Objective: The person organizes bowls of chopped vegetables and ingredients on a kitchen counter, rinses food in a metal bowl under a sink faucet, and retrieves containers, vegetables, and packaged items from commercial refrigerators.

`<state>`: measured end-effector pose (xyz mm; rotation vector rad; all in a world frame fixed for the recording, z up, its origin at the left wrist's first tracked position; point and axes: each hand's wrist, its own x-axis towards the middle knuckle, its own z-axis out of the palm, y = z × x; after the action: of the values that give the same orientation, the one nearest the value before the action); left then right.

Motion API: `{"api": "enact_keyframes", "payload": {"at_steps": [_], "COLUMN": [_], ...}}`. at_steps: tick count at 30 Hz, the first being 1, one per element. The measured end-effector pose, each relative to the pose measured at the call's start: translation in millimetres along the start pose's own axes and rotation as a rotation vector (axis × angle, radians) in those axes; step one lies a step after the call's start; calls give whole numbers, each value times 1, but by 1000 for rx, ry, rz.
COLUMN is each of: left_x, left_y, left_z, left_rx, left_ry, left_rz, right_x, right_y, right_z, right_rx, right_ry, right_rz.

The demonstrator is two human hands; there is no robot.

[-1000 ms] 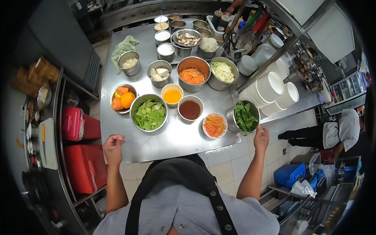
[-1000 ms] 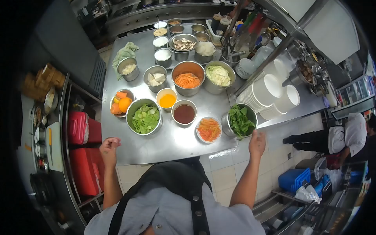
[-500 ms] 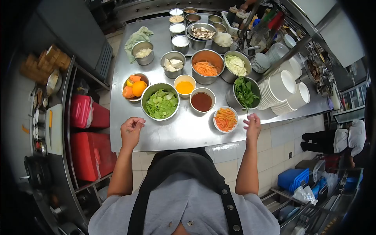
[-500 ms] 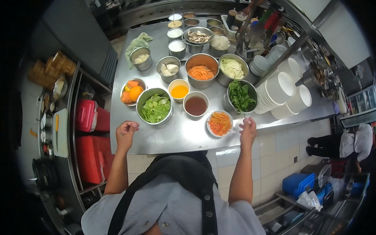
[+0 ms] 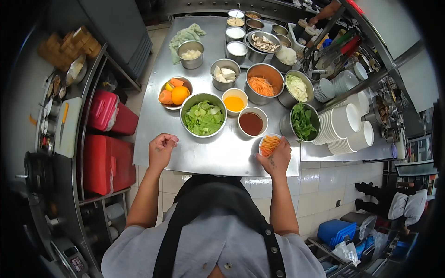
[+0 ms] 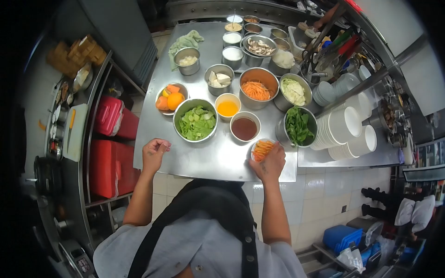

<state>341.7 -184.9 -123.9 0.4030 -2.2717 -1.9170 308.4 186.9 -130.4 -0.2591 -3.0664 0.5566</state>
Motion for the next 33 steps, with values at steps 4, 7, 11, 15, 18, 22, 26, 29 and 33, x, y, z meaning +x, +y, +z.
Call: {"api": "enact_keyframes", "payload": {"at_steps": [4,7,11,15,18,22,26,29,33], "left_x": [-18,-34,-57,-80,-99,-120,-132,-143,-172], "left_y": [-4,-11,-7,-23,-32,-40,-77,-101,-134], "left_z": [-4,-2,2,-11,-35,-82,-147,-216,-337], "left_rx": [60,25,78,81,129,107,40,67,134], "left_ry": [23,79,117,170,245,308,378,448,617], "left_rz": [-50,-23,-93,-92,-145,-270,-208,-173,-201], "right_x": [0,5,5,-5,-19,-52,-87,-111,-147], "right_y": [4,9,16,24,22,-35,-122,-205,-326], "right_z": [-2,5,8,6,8,-14,-6,23,77], "right_rx": [11,36,79,164,169,193,341,432,560], "right_ry": [-52,-13,-47,-110,-135,-282,-425,-543,-695], "right_rz": [-59,-139,-241,-325,-393,-467,-645,-689,-668]}}
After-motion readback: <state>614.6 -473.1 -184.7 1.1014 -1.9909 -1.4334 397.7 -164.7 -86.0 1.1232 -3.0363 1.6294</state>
